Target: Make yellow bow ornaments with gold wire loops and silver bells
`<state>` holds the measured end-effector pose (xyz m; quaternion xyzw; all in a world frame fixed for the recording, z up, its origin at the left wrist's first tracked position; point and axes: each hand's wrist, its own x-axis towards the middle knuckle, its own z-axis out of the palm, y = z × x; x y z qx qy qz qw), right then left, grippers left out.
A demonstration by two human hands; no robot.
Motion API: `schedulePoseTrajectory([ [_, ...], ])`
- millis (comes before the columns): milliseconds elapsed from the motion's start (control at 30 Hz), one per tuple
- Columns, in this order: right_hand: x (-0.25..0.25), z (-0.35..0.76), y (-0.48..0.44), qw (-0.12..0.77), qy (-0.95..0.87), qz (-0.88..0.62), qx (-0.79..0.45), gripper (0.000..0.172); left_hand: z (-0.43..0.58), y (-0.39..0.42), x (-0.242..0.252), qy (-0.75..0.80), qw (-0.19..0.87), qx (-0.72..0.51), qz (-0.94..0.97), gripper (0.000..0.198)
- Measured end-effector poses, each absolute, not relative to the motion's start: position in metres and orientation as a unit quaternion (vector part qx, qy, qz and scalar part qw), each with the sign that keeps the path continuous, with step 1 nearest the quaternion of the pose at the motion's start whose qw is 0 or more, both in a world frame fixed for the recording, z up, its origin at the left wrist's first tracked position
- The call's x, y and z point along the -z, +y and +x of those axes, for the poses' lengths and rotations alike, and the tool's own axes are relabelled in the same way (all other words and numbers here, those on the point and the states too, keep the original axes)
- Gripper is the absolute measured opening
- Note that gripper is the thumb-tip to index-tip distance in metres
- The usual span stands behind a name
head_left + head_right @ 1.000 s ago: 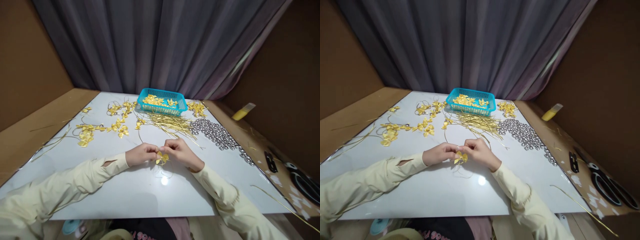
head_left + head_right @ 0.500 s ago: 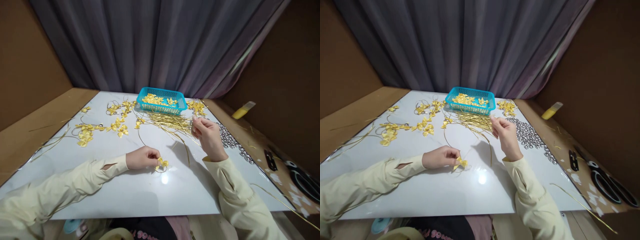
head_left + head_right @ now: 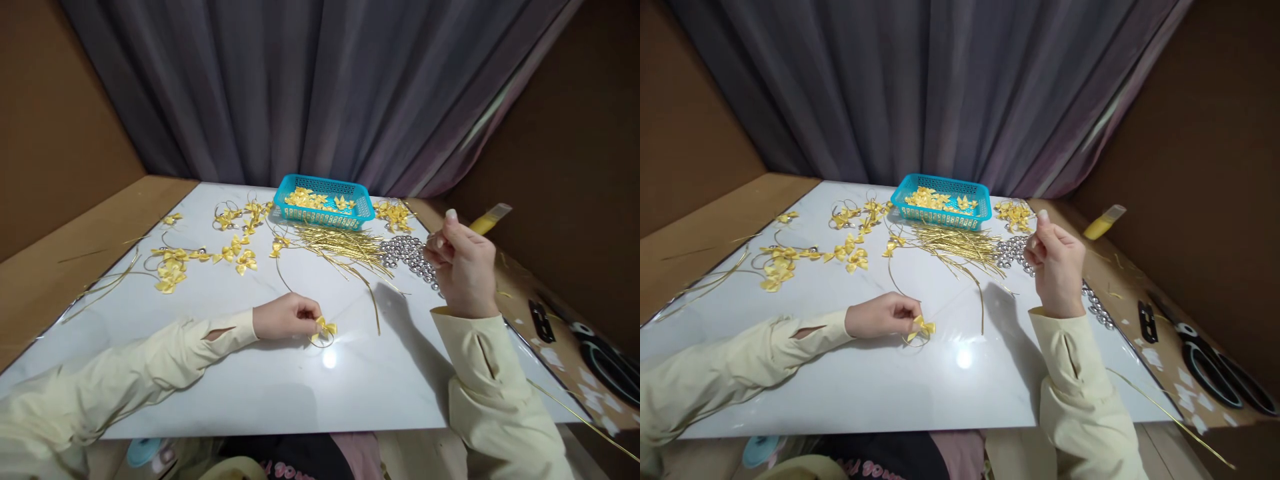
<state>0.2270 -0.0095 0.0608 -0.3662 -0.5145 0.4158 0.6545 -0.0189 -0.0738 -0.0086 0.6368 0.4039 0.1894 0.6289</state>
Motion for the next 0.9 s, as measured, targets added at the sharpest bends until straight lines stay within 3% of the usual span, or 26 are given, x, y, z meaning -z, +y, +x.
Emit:
schedulePoseTrajectory([
  [667,-0.061,0.253,0.004,0.659,-0.471,-0.409,-0.421,0.039,-0.019,-0.074,0.008,0.408,0.611,-0.183,0.653,0.015],
  [900,-0.052,0.251,0.003,0.657,-0.528,-0.443,-0.307,0.027,-0.019,-0.075,0.009,0.408,0.612,-0.192,0.650,0.014],
])
